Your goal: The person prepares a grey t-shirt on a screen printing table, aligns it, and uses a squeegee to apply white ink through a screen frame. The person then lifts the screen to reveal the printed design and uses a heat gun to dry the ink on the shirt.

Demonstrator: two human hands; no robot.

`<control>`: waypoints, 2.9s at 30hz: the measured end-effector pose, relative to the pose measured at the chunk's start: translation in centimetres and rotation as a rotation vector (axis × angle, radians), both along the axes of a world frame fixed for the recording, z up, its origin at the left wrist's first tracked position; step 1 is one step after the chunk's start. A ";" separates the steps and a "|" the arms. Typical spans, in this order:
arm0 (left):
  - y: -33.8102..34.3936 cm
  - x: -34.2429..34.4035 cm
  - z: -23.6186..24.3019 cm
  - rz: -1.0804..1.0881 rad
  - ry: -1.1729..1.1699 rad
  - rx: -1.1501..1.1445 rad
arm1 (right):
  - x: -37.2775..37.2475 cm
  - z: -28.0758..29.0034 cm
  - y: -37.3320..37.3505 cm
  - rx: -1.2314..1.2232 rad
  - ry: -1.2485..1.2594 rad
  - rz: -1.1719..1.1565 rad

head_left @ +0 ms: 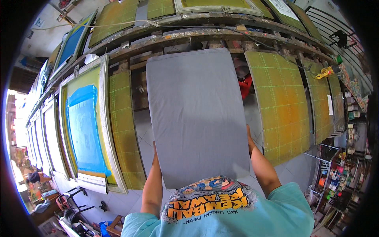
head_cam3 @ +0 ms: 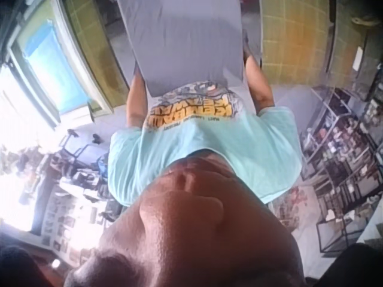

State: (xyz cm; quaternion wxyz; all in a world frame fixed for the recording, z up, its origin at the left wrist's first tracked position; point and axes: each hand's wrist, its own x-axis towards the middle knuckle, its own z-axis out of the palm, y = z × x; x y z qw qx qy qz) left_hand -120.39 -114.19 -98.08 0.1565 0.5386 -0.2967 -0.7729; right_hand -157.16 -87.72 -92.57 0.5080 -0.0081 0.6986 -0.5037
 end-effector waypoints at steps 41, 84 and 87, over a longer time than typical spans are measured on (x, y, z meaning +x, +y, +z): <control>18.0 4.8 17.7 -0.929 -0.706 -1.278 | -3.0 7.9 -27.9 -0.074 1.769 0.885; 29.8 0.6 -3.4 -0.114 0.182 -0.303 | 14.6 10.8 2.0 -0.522 1.356 1.754; 29.4 0.9 -3.5 -0.135 0.173 -0.261 | 9.4 10.9 1.1 -0.565 1.340 1.832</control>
